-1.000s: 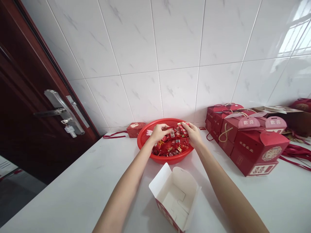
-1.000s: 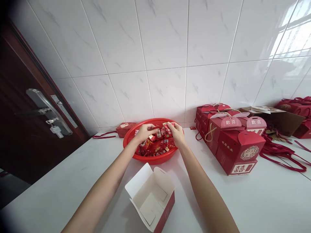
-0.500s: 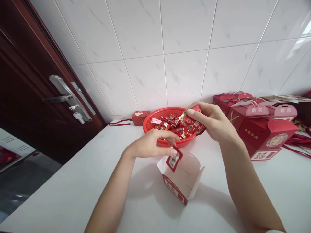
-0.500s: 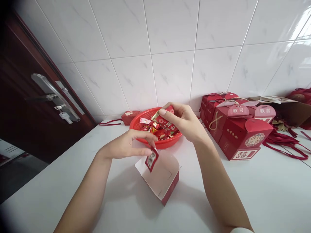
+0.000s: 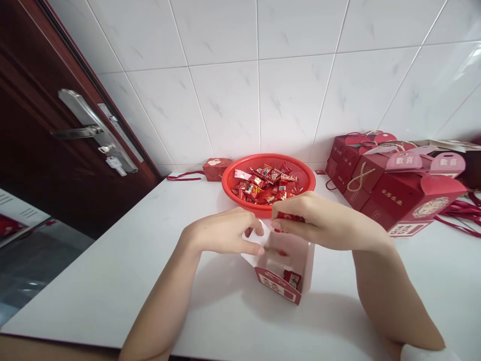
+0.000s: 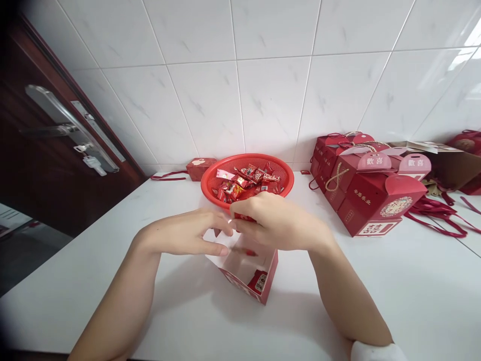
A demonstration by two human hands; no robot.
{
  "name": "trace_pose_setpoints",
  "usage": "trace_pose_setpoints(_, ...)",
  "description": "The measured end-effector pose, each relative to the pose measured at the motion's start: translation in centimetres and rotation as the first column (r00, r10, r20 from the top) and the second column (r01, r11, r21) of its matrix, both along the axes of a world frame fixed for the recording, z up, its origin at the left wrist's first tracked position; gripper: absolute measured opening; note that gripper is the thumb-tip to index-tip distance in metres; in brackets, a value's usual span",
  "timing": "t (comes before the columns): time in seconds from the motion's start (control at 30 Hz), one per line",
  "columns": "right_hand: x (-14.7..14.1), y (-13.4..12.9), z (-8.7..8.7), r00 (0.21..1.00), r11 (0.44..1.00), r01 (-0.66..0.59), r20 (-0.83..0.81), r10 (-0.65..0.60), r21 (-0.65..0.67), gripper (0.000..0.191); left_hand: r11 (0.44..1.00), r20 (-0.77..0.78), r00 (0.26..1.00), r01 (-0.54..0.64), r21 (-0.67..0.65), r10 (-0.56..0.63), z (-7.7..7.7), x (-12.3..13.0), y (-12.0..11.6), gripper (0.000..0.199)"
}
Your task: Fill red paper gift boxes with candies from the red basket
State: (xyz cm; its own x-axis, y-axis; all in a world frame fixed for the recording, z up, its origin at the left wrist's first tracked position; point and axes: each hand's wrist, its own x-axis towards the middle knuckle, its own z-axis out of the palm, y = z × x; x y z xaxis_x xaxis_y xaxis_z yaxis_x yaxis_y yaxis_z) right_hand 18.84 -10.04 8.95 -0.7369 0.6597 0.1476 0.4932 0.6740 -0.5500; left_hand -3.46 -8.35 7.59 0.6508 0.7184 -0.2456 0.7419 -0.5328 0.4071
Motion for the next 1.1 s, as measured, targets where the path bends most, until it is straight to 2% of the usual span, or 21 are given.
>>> trace_pose_setpoints(0.17, -0.1, 0.0, 0.1, 0.986, 0.991, 0.125, -0.116, -0.119, 0.039, 0.030, 0.999, -0.026, 0.999, -0.030, 0.039, 0.031, 0.0, 0.0, 0.1, 0.024)
trace_pose_setpoints(0.27, -0.3, 0.0, 0.2, 0.944, 0.969, 0.247, -0.225, -0.241, -0.005, 0.023, 0.990, 0.007, 0.994, -0.111, 0.092, 0.111, -0.2, -0.1, 0.2, 0.035)
trace_pose_setpoints(0.33, -0.5, 0.0, 0.1, 0.921, 0.958, 0.280, -0.266, -0.286, -0.059, 0.016, 0.986, 0.003, 0.991, -0.134, 0.097, 0.135, -0.4, -0.2, 0.4, 0.043)
trace_pose_setpoints(0.47, -1.4, 0.4, -0.5, 0.918, 0.960, 0.251, -0.286, -0.276, -0.121, 0.012, 0.994, -0.069, 0.993, -0.098, 0.041, 0.100, -0.4, -0.5, 0.7, 0.046)
trace_pose_setpoints(0.57, -2.1, 0.6, -1.1, 0.936, 0.974, 0.191, -0.278, -0.218, -0.123, 0.011, 0.997, -0.031, 0.997, -0.076, -0.004, 0.076, -0.4, -0.8, 1.2, 0.052)
trace_pose_setpoints(0.7, -2.9, 0.8, -1.8, 0.950, 0.967, 0.226, -0.194, -0.246, -0.122, 0.014, 0.999, 0.011, 0.999, -0.038, -0.036, 0.039, -0.6, -1.1, 1.8, 0.059)
trace_pose_setpoints(0.83, -3.5, 0.8, -2.5, 0.947, 0.948, 0.319, -0.015, -0.319, -0.014, 0.017, 0.999, -0.008, 1.000, -0.027, -0.036, 0.027, -0.6, -1.0, 1.9, 0.057)
trace_pose_setpoints(0.97, -3.8, 0.7, -2.7, 0.918, 0.931, 0.353, 0.159, -0.364, 0.091, 0.016, 1.000, -0.024, 1.000, -0.015, -0.027, 0.015, -0.6, -1.1, 1.9, 0.072)
trace_pose_setpoints(1.1, -3.5, 0.7, -2.5, 0.914, 0.921, 0.364, 0.136, -0.382, 0.136, 0.015, 0.999, -0.022, 0.999, -0.040, -0.016, 0.039, -0.9, -1.4, 1.9, 0.086)
